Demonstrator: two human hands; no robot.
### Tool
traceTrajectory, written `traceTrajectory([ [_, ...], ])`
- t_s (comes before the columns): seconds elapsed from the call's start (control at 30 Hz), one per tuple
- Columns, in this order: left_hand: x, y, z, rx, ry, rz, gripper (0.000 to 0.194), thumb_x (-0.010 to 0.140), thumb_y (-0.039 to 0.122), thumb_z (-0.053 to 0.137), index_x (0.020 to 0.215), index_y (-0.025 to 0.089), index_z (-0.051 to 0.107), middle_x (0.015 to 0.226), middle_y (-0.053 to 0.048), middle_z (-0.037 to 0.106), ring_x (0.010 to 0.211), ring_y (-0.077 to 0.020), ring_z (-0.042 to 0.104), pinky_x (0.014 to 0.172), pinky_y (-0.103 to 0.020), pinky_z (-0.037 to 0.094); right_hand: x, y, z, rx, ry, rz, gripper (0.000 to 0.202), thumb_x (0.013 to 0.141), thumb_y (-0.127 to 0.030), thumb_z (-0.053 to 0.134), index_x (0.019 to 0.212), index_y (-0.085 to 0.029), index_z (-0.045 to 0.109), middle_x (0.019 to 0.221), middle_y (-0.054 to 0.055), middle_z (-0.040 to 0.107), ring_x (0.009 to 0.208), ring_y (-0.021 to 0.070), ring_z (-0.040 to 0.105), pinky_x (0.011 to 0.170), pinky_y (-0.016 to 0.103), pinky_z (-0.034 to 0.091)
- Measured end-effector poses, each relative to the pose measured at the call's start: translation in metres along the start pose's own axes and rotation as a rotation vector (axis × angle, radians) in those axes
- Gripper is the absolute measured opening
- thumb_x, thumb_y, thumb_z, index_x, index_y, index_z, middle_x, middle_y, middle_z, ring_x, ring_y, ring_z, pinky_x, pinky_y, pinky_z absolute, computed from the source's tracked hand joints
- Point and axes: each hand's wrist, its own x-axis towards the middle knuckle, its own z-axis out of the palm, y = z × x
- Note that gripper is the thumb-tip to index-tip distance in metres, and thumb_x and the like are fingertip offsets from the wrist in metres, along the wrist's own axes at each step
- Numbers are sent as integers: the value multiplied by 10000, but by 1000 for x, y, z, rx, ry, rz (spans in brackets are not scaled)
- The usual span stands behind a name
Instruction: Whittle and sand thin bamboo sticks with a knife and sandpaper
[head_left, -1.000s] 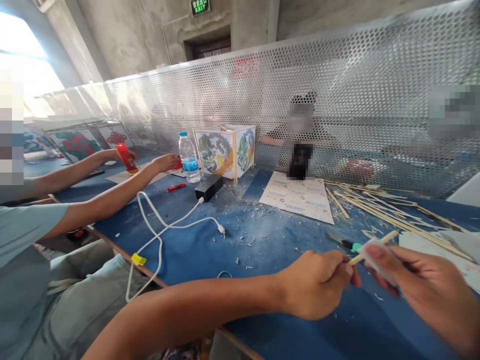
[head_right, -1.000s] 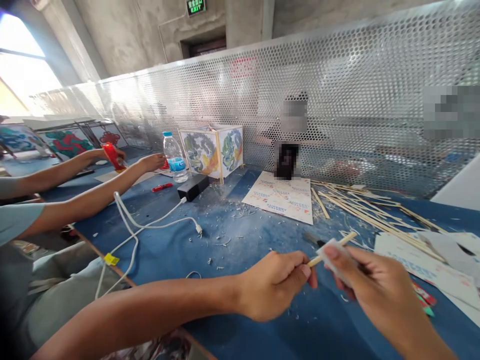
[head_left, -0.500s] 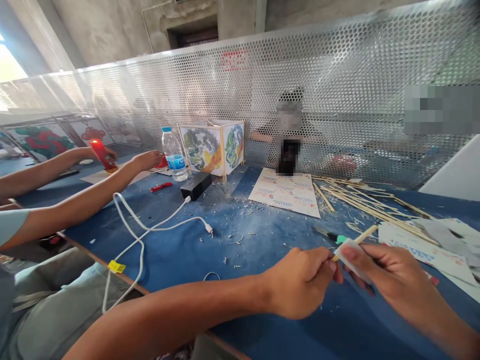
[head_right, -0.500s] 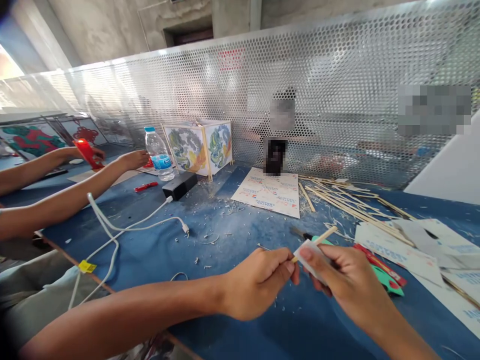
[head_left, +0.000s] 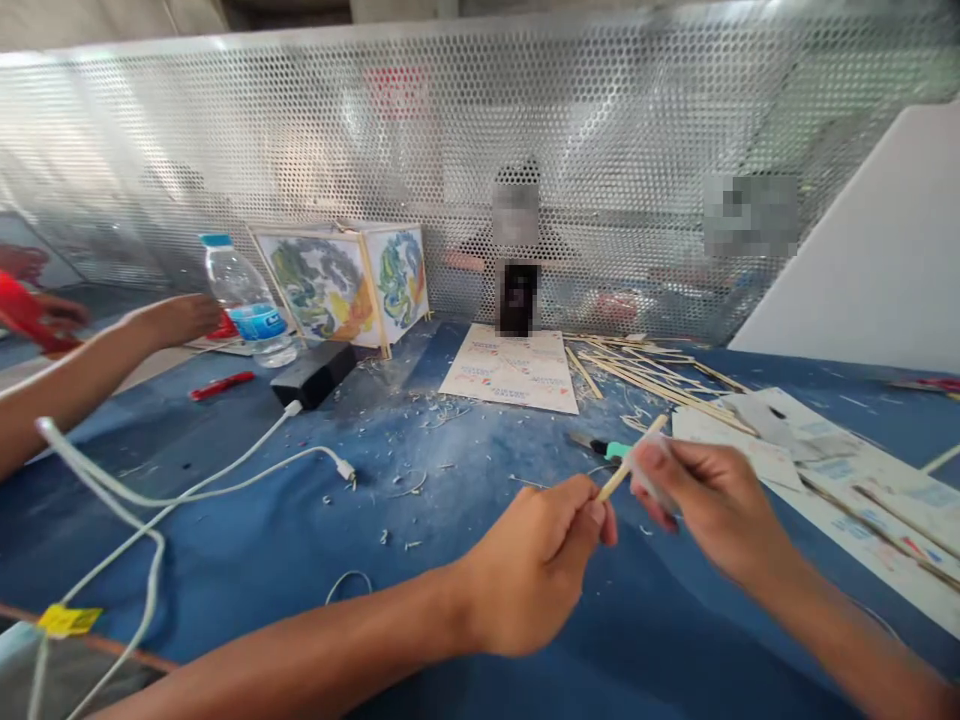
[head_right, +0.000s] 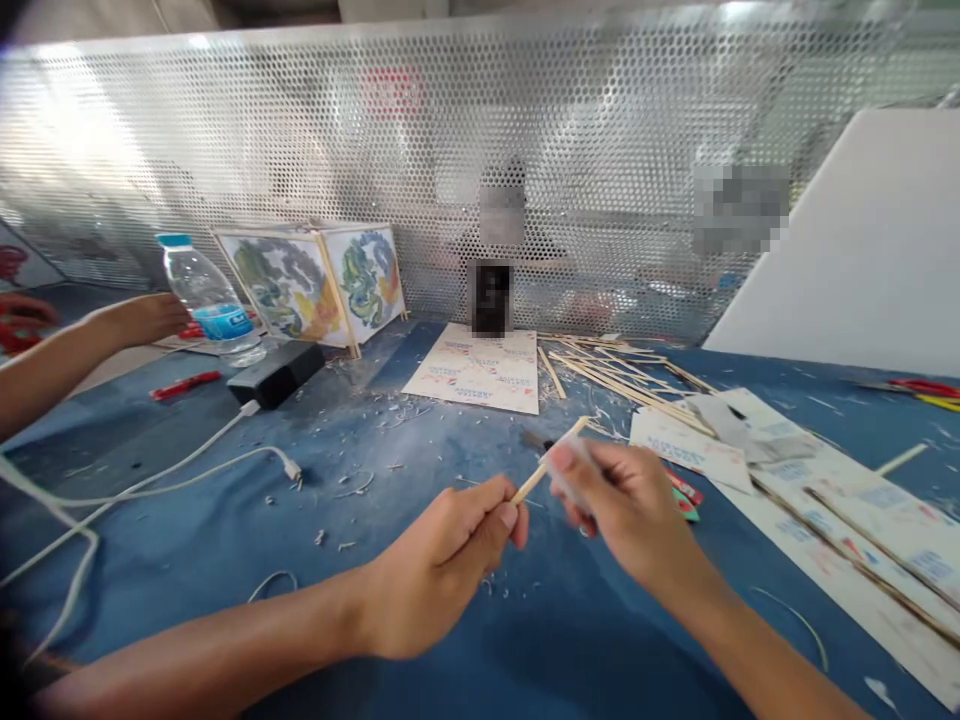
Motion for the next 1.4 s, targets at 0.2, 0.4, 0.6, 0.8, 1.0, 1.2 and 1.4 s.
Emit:
traceTrajectory([
  [0.2, 1, 3, -1, 1, -42, -31, 331, 1072, 400, 252, 887, 214, 455, 572, 83, 338, 499, -94, 319, 496, -234, 284, -2, -9, 4, -14, 77, -36, 490, 938, -502, 608, 562, -191, 560, 459, -30, 496, 411, 77, 432, 412, 218, 332],
  [0.4, 3, 4, -4, 87, -60, -19, 315, 1074, 367, 249, 912, 210, 469, 628, 69, 393, 547, -106, 365, 536, -243, 326, -2, -9, 6, -20, -109, -39, 506, 933, -474, 630, 526, -181, 560, 430, -27, 500, 397, 64, 409, 396, 219, 300],
  [0.6, 4, 2, -2, 56, -73, -45, 350, 1069, 433, 216, 912, 231, 454, 576, 87, 315, 489, -110, 315, 490, -251, 289, 0, -10, 1, 106, 83, -91, 446, 948, -444, 620, 586, -186, 587, 453, -48, 486, 402, 58, 410, 392, 207, 303],
  [0.8, 3, 2, 2, -28, -15, -54, 393, 1055, 498, 229, 891, 230, 465, 589, 80, 316, 505, -110, 314, 491, -246, 292, 0, -13, 1, 91, -11, -101, 425, 943, -428, 634, 602, -176, 612, 464, -45, 497, 411, 55, 421, 399, 202, 307],
  [1.0, 1, 4, 0, 23, -56, -81, 441, 1040, 545, 218, 894, 228, 488, 620, 62, 349, 549, -119, 355, 536, -243, 352, -1, -13, -1, 66, -127, -104, 423, 933, -409, 651, 587, -172, 593, 456, -42, 499, 407, 58, 433, 396, 203, 311],
  [1.2, 0, 0, 2, 14, 2, -105, 457, 1023, 577, 259, 906, 232, 535, 649, 37, 413, 605, -135, 397, 594, -245, 405, -1, -13, 1, 131, -36, -104, 403, 952, -409, 625, 622, -178, 616, 458, -47, 498, 404, 57, 423, 397, 204, 311],
  [1.4, -1, -3, 8, -66, 103, -92, 427, 1001, 575, 361, 880, 225, 573, 662, 16, 464, 611, -140, 418, 580, -231, 429, -2, -16, 1, 115, 58, -137, 462, 950, -414, 625, 557, -179, 558, 439, -48, 472, 413, 60, 413, 418, 213, 319],
])
